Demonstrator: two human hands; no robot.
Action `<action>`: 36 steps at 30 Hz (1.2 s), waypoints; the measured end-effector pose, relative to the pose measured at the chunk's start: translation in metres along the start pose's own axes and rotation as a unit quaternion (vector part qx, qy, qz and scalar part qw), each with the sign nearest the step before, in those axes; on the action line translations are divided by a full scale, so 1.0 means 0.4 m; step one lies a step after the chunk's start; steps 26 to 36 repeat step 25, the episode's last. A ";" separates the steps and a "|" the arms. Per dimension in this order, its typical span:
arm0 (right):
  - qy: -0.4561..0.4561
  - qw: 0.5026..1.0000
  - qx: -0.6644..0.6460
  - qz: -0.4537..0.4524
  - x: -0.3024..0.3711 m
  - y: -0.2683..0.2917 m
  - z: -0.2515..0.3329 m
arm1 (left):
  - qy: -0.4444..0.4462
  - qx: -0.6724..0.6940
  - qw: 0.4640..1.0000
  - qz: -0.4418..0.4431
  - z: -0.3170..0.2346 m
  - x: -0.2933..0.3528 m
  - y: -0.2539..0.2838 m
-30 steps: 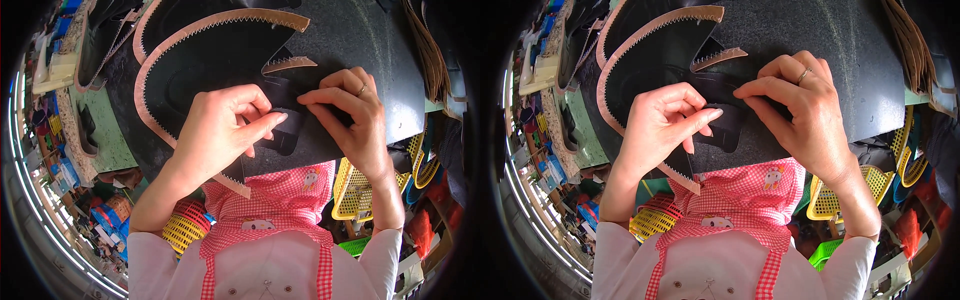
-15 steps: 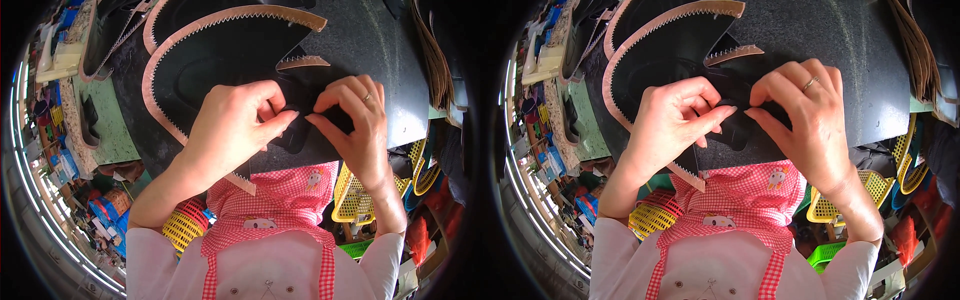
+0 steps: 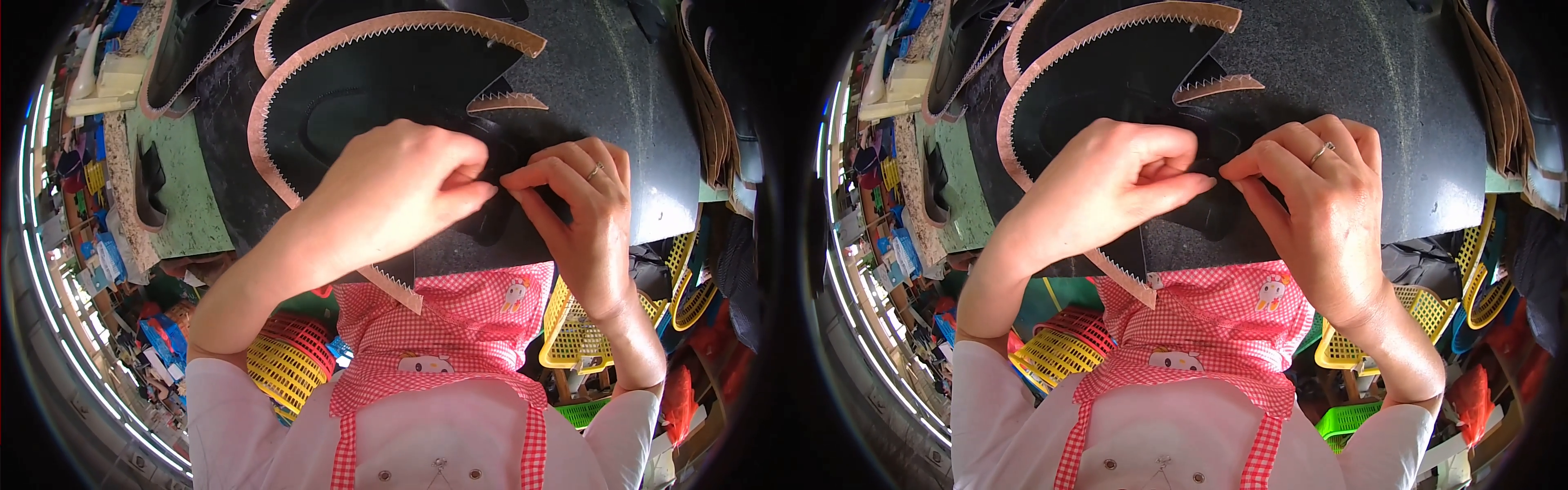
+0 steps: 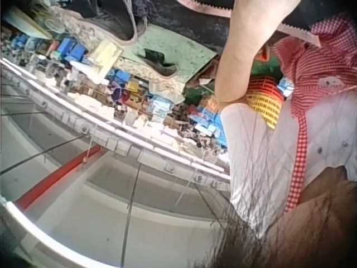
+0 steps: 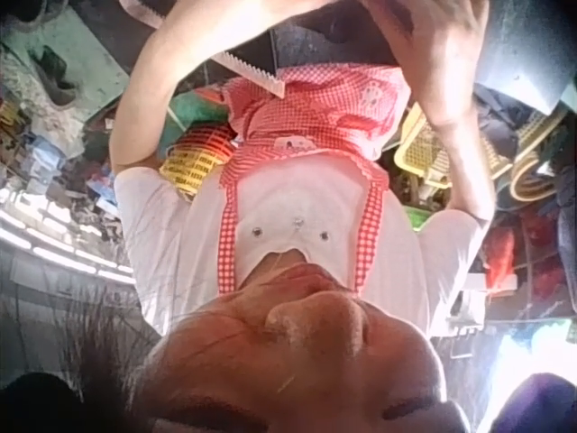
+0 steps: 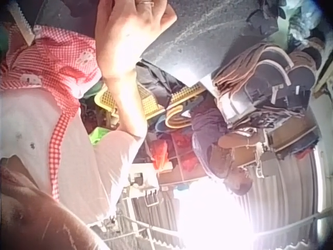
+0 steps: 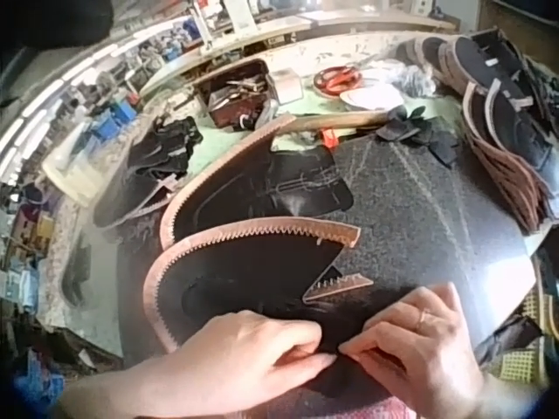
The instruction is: Attaching small reinforcement tabs to shoe upper components at a factory workbench.
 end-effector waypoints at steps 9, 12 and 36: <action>0.001 1.000 -0.005 -0.008 0.002 0.001 0.001 | 0.169 0.186 0.961 0.118 0.057 0.178 0.040; -0.003 1.000 0.001 -0.007 0.008 -0.006 -0.002 | 0.084 0.037 0.996 0.008 0.022 0.163 0.058; 0.011 0.997 -0.010 0.076 0.041 0.001 0.014 | -0.138 -0.025 0.974 -0.177 0.021 0.106 0.017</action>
Point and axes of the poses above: each hand's wrist, its own x-axis away from the middle knuckle, its own y-axis out of the back of the hand, z = x × y, the point moved 8 cm from there along -x, towards the middle knuckle, and after that the axes turned 8 degrees about -y, right-handed, at the moved point
